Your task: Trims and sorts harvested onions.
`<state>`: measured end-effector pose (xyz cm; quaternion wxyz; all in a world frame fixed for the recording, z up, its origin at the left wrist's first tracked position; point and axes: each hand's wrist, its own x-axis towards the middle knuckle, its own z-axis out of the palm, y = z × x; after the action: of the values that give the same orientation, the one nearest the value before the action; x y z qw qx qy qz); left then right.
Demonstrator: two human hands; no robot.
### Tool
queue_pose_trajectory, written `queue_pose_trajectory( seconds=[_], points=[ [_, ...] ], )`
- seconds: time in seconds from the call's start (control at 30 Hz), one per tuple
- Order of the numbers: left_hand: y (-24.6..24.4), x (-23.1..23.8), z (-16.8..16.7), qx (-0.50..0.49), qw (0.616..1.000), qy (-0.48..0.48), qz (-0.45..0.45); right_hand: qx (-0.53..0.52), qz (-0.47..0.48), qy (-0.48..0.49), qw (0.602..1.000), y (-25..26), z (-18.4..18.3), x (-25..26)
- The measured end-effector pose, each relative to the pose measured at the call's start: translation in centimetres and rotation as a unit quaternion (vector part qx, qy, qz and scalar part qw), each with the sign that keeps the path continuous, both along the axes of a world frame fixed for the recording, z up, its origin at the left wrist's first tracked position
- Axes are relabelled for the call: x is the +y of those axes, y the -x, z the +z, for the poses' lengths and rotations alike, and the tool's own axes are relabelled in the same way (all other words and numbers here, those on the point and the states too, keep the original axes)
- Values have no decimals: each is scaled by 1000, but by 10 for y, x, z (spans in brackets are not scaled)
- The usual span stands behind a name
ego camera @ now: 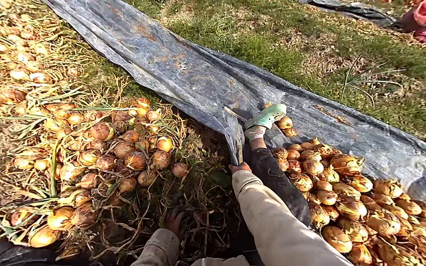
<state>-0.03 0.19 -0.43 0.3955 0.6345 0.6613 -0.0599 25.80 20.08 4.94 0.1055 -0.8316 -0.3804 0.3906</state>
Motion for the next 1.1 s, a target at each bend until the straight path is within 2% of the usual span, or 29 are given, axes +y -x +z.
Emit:
queue_pose_trajectory(
  seconds=[0.07,0.17,0.27,0.4,0.53,0.63,0.77,0.83,0.93,1.0,1.07,1.1],
  points=[
    [-1,1,1,3,1000,-3,3,54,23,-10,998,25,-1,-34],
    [-7,3,9,19,999,26,16,61,74,42,994,45,6,-75],
    [-20,11,26,67,994,72,45,66,96,66,991,39,12,-77],
    [-32,17,40,107,991,77,34,9,168,120,978,43,12,-78],
    [-9,-2,35,46,997,56,-16,-24,204,109,973,43,12,-80],
    [13,-26,43,-1,999,30,-18,-36,194,91,976,37,20,-80],
    [37,-55,67,-23,999,30,-30,-30,182,44,982,29,43,-86],
    [48,-70,88,-22,999,-9,-35,-22,198,27,980,38,63,-103],
    [59,-98,109,-28,997,-73,-16,-50,245,21,968,74,126,-180],
    [65,-114,114,-26,997,-67,-2,-65,265,26,962,84,114,-187],
    [75,-125,103,-23,998,-59,1,-57,295,-1,954,79,69,-170],
    [78,-128,98,-19,999,-46,-4,-55,317,-46,946,74,35,-164]
  ],
)
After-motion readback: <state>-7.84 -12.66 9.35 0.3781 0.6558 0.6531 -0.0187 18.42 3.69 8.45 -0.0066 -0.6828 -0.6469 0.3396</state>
